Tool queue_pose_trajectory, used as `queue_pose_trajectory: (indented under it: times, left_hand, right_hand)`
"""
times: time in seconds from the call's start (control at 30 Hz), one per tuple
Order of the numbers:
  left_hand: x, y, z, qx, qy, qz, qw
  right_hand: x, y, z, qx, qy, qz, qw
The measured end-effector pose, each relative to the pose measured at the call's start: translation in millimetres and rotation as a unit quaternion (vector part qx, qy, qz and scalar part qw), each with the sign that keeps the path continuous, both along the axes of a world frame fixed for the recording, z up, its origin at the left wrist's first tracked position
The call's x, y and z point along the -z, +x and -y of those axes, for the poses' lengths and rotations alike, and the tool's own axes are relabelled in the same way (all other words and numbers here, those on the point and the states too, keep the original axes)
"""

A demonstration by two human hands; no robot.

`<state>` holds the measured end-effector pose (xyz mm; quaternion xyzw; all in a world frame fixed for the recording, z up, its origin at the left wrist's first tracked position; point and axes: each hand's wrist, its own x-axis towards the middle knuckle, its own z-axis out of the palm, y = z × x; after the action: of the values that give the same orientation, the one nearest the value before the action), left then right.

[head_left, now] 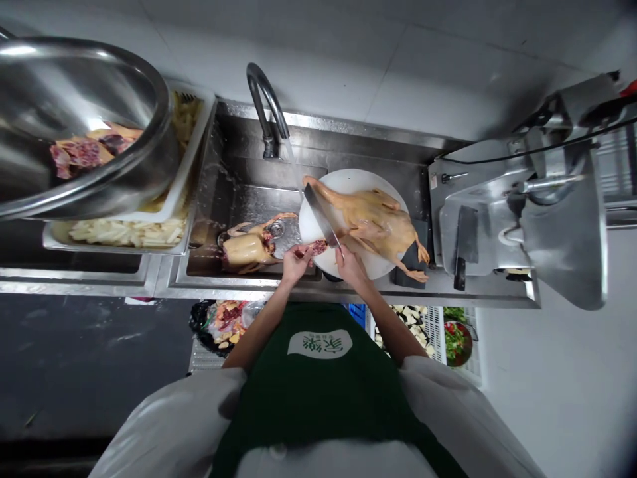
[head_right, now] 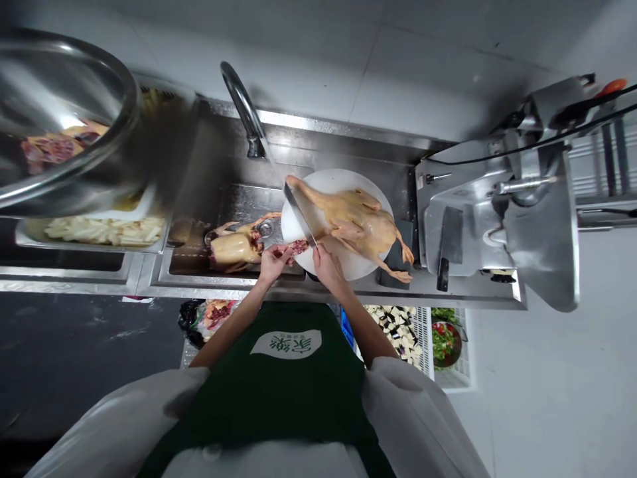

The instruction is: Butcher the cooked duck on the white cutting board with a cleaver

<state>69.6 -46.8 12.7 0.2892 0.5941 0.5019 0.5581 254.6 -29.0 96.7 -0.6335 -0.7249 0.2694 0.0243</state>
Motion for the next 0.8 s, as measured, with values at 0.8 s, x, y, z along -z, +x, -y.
queue_pose_trajectory:
  times: [0.8]
  left_hand:
    - [-13.7,23,-53,0.14,0.192,-0.357,0.903]
  right_hand:
    - [-4.0,87,73,0.212,0.127,-0.093,0.965]
